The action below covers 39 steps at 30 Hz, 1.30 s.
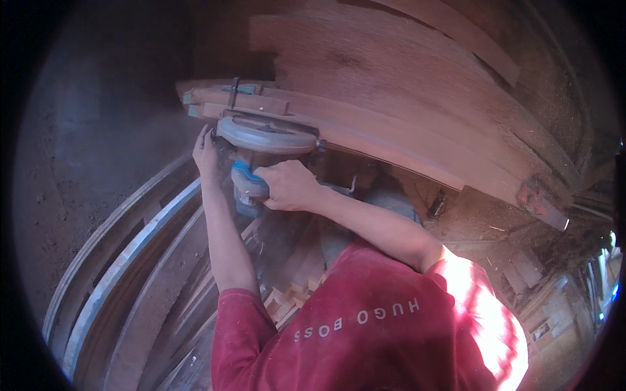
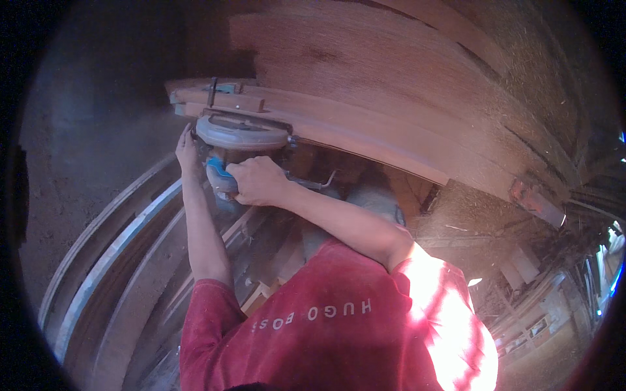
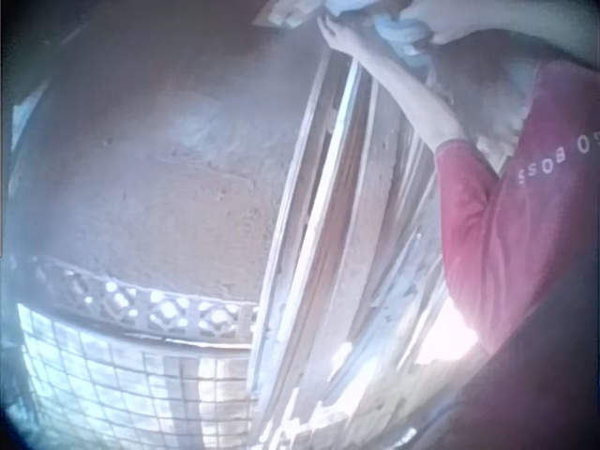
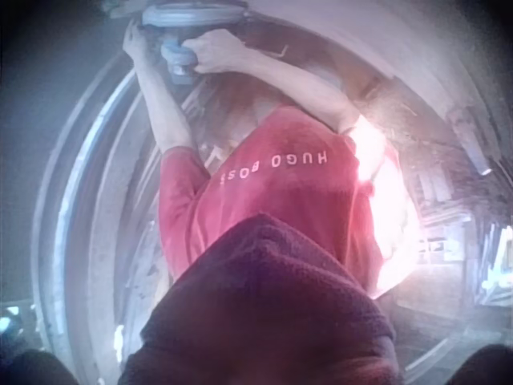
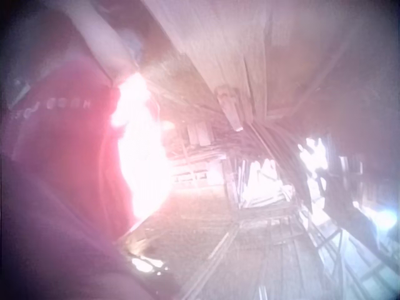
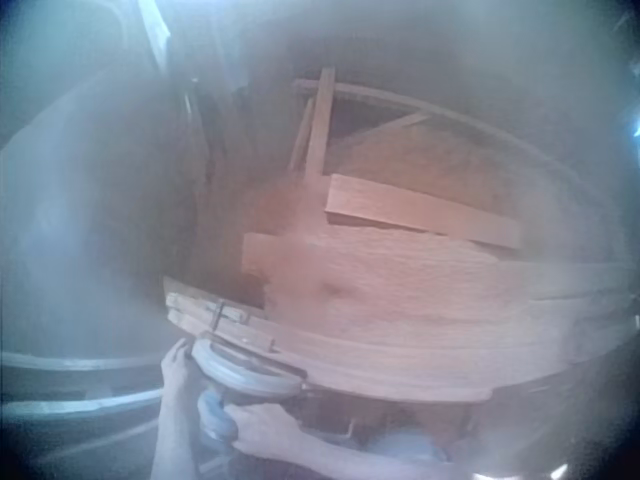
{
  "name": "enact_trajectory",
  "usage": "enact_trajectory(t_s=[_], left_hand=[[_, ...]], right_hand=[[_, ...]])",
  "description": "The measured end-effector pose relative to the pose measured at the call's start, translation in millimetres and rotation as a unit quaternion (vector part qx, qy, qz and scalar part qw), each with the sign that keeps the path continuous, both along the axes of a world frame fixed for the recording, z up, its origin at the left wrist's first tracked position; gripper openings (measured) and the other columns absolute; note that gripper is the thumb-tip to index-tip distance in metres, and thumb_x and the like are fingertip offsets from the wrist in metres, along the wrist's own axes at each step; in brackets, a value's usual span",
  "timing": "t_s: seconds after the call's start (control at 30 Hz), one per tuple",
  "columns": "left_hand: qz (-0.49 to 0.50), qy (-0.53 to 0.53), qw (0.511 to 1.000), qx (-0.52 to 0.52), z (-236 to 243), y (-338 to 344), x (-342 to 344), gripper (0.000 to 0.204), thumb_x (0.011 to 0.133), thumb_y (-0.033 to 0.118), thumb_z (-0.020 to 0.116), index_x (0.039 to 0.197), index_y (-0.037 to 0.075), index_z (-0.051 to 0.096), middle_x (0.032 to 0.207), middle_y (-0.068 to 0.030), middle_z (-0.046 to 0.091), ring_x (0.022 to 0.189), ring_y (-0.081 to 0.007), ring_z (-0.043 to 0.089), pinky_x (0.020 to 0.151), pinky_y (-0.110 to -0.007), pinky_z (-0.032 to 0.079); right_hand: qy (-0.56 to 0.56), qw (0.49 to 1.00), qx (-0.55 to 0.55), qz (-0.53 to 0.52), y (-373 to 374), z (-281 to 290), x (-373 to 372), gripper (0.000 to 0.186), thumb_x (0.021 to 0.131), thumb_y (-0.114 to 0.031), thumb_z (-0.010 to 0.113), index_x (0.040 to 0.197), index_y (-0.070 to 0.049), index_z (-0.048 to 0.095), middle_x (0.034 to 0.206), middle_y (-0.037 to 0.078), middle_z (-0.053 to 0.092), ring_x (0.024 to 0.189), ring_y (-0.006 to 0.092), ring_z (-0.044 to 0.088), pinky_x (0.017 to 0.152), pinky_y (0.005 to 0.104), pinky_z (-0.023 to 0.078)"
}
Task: The person uses a power sander to smooth a wooden beam, then switches to a circular saw to cut through the same piece of wood.
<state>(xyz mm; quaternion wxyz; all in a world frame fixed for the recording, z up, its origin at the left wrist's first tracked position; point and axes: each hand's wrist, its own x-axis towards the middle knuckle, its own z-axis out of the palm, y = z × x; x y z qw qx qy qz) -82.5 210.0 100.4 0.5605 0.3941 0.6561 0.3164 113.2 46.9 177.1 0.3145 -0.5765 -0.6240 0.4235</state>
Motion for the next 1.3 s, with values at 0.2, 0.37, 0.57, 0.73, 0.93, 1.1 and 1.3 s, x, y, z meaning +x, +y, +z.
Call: enact_trajectory(t_s=[0.2,0.37,0.57,0.73,0.93,1.1,1.3], left_hand=[[-0.023,0.015,0.999,0.021,-15.5,9.2,-10.6,0.037,0.108,0.019,0.047,0.138,0.000,0.056,0.114,-0.0067,0.067,0.095,-0.0145,0.065,0.078,-0.029,0.054],[-0.022,0.006,1.000,0.014,-17.1,11.2,-14.9,0.037,0.108,0.020,0.048,0.137,0.001,0.057,0.109,-0.0039,0.069,0.086,-0.0108,0.064,0.070,-0.026,0.052],[-0.016,-0.003,1.000,0.004,-13.9,10.3,-15.5,0.036,0.106,0.020,0.052,0.137,0.002,0.059,0.105,-0.0043,0.067,0.083,-0.0114,0.061,0.070,-0.027,0.050],[-0.001,0.040,0.999,-0.001,-27.7,19.1,-25.6,0.039,0.105,0.023,0.052,0.135,-0.001,0.061,0.126,-0.0098,0.067,0.113,-0.0187,0.065,0.094,-0.032,0.051],[-0.075,0.096,0.991,0.055,-41.7,36.4,-50.8,0.039,0.105,0.023,0.055,0.136,0.000,0.059,0.119,-0.0092,0.068,0.097,-0.0163,0.067,0.078,-0.031,0.055],[-0.039,0.165,0.978,0.121,28.5,4.4,-35.7,0.039,0.103,0.020,0.060,0.137,0.001,0.059,0.117,-0.0109,0.069,0.095,-0.0150,0.067,0.078,-0.029,0.056],[-0.005,0.129,0.975,0.180,172.7,-111.0,39.1,0.055,0.098,0.017,0.069,0.145,0.000,0.048,0.101,-0.0143,0.072,0.086,-0.0145,0.069,0.076,-0.029,0.057]], right_hand=[[-0.010,1.000,0.008,-0.002,1.0,-5.8,-5.9,0.033,0.078,-0.032,0.074,0.095,-0.006,0.063,0.080,0.018,0.069,0.079,0.0379,0.069,0.072,0.0493,0.054],[-0.002,1.000,-0.001,0.005,-0.2,-5.6,-9.6,0.035,0.079,-0.034,0.074,0.094,-0.005,0.062,0.081,0.018,0.070,0.079,0.0382,0.070,0.072,0.0493,0.055],[-0.010,1.000,-0.003,0.004,1.5,-7.2,-14.4,0.037,0.078,-0.034,0.075,0.095,-0.004,0.063,0.082,0.019,0.071,0.081,0.0383,0.071,0.073,0.0496,0.056],[-0.008,1.000,0.009,0.011,3.9,-13.7,-20.0,0.036,0.079,-0.034,0.074,0.095,-0.003,0.064,0.082,0.020,0.071,0.080,0.0386,0.071,0.072,0.0496,0.056],[-0.005,1.000,0.014,0.013,7.6,-18.5,-26.3,0.036,0.077,-0.034,0.074,0.095,-0.004,0.064,0.080,0.021,0.071,0.078,0.0387,0.071,0.071,0.0494,0.057],[0.034,0.994,0.103,0.018,-20.6,-41.5,-21.7,0.040,0.073,-0.035,0.077,0.103,-0.010,0.067,0.080,0.018,0.072,0.074,0.0374,0.071,0.069,0.0490,0.057],[0.099,0.983,0.155,0.009,-110.5,-33.0,49.2,0.052,0.068,-0.032,0.082,0.117,-0.019,0.068,0.079,0.013,0.071,0.069,0.0348,0.070,0.063,0.0471,0.056]])
